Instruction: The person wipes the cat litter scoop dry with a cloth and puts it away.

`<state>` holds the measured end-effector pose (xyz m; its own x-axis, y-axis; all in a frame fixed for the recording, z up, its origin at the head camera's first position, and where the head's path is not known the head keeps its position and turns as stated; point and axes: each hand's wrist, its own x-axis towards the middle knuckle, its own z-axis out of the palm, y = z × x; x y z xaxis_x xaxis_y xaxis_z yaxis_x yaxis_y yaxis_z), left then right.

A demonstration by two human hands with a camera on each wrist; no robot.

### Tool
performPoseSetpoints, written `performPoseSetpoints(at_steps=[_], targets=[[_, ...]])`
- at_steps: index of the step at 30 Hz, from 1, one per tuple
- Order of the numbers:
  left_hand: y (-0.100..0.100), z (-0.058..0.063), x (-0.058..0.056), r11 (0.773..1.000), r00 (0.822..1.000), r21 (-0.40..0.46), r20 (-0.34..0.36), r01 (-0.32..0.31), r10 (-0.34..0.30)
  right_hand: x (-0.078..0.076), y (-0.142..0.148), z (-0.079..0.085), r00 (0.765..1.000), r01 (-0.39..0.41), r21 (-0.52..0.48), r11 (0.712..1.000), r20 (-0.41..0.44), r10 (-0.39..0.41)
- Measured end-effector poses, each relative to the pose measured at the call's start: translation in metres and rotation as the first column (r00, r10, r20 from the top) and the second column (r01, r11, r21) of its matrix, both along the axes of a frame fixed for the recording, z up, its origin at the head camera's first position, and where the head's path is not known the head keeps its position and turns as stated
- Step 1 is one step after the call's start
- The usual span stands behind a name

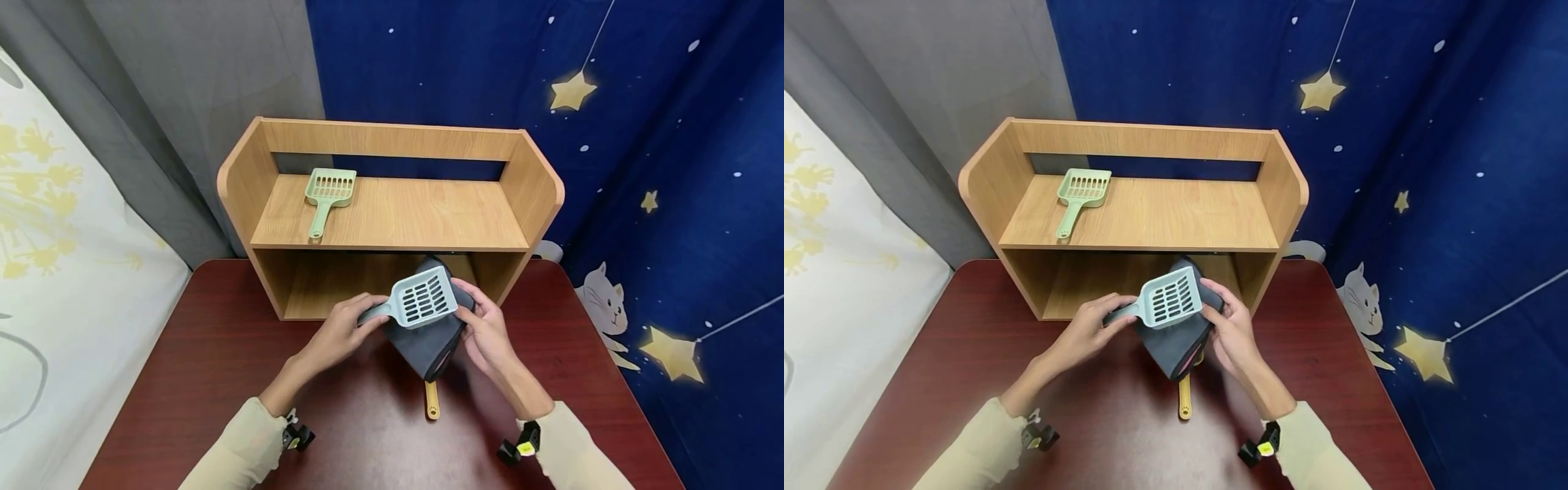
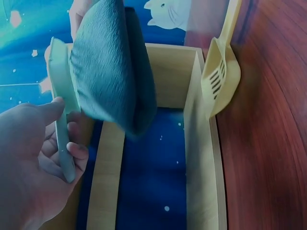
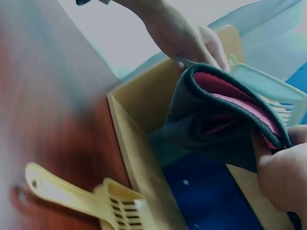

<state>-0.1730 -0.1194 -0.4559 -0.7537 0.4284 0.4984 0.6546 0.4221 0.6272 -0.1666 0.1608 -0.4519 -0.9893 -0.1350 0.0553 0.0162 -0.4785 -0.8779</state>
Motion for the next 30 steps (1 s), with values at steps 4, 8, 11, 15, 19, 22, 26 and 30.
performPoseSetpoints(at_steps=[4, 8, 11, 15, 19, 22, 26, 30], targets=[[0.006, 0.002, 0.0, 1.0, 1.0, 0.02, 0.013, -0.012, 0.012, 0.001, -0.017, -0.009, 0.999, -0.002, -0.054, 0.999, 0.048, 0.005], [0.006, 0.003, 0.0, 1.0, 1.0, 0.019, 0.004, -0.01, 0.01, 0.001, -0.021, -0.01, 0.998, -0.011, -0.05, 0.999, 0.062, 0.014], [0.001, 0.003, 0.0, 1.0, 1.0, 0.014, -0.005, -0.004, 0.004, 0.0, -0.01, -0.004, 0.998, -0.02, -0.037, 0.999, 0.052, 0.022], [-0.008, 0.002, 0.002, 1.0, 1.0, -0.002, 0.011, -0.011, 0.011, -0.003, 0.012, 0.01, 1.0, 0.016, -0.044, 0.999, 0.015, -0.015], [-0.014, 0.0, 0.003, 0.999, 0.999, -0.029, 0.037, -0.023, 0.024, -0.007, 0.03, 0.022, 0.997, 0.058, -0.037, 0.998, -0.04, -0.06], [-0.015, -0.003, 0.003, 0.999, 0.998, -0.039, 0.052, -0.015, 0.017, -0.007, 0.034, 0.023, 0.997, 0.06, -0.017, 0.998, -0.042, -0.06], [-0.013, -0.007, 0.004, 0.999, 0.997, -0.047, 0.071, -0.01, 0.014, -0.007, 0.031, 0.015, 0.998, 0.06, -0.006, 0.998, 0.008, -0.059], [-0.011, -0.008, 0.005, 0.998, 0.996, -0.052, 0.079, -0.027, 0.031, -0.008, 0.024, 0.007, 0.996, 0.076, -0.039, 0.996, 0.05, -0.074]])
